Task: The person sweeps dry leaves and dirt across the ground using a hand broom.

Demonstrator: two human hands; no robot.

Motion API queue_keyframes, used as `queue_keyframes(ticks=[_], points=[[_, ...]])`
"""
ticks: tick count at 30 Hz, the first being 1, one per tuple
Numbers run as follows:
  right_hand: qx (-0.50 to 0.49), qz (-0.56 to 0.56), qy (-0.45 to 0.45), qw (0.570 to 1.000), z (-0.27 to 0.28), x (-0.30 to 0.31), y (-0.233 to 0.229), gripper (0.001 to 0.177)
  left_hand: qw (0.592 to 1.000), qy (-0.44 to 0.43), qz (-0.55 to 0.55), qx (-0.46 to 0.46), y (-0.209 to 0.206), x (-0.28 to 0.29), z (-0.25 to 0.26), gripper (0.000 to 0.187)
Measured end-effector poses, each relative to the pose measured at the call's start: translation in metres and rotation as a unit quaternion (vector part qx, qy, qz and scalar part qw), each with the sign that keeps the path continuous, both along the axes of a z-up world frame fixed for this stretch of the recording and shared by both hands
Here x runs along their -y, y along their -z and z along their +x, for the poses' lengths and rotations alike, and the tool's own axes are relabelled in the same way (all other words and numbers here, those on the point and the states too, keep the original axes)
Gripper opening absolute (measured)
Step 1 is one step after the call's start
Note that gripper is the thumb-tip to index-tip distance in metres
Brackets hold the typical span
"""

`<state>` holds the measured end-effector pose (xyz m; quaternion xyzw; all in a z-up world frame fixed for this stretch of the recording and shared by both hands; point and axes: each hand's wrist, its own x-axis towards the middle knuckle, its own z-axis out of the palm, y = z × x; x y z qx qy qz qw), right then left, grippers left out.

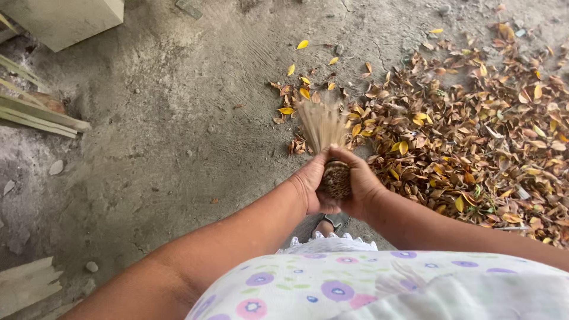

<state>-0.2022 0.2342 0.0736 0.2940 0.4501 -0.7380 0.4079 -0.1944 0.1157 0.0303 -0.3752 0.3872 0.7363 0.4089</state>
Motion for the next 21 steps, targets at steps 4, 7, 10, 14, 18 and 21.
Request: queue_keyframes(ticks=[4,7,10,14,18,21], points=[[0.004,0.029,-0.217,0.976,0.003,0.008,-0.012,0.096,0.991,-0.053,0.126,-0.014,0.002,0.027,0.021,0.054],[-0.031,0.125,-0.316,0.940,-0.006,0.004,-0.007,0.095,0.983,-0.169,-0.005,0.076,0.007,0.064,0.043,0.048],[-0.009,0.135,-0.242,0.961,-0.015,-0.017,0.010,0.091,0.963,-0.256,0.010,0.078,0.037,0.108,0.061,0.042],[0.027,0.176,-0.167,0.970,-0.025,-0.061,0.028,0.076,0.945,-0.308,-0.001,0.107,0.092,0.151,0.056,0.034],[0.045,0.183,-0.113,0.976,-0.035,-0.089,0.040,0.064,0.927,-0.327,-0.056,0.176,0.129,0.143,0.025,0.028],[0.054,0.185,-0.089,0.977,-0.047,-0.102,0.038,0.059,0.947,-0.260,-0.067,0.179,0.138,0.099,-0.009,0.028]])
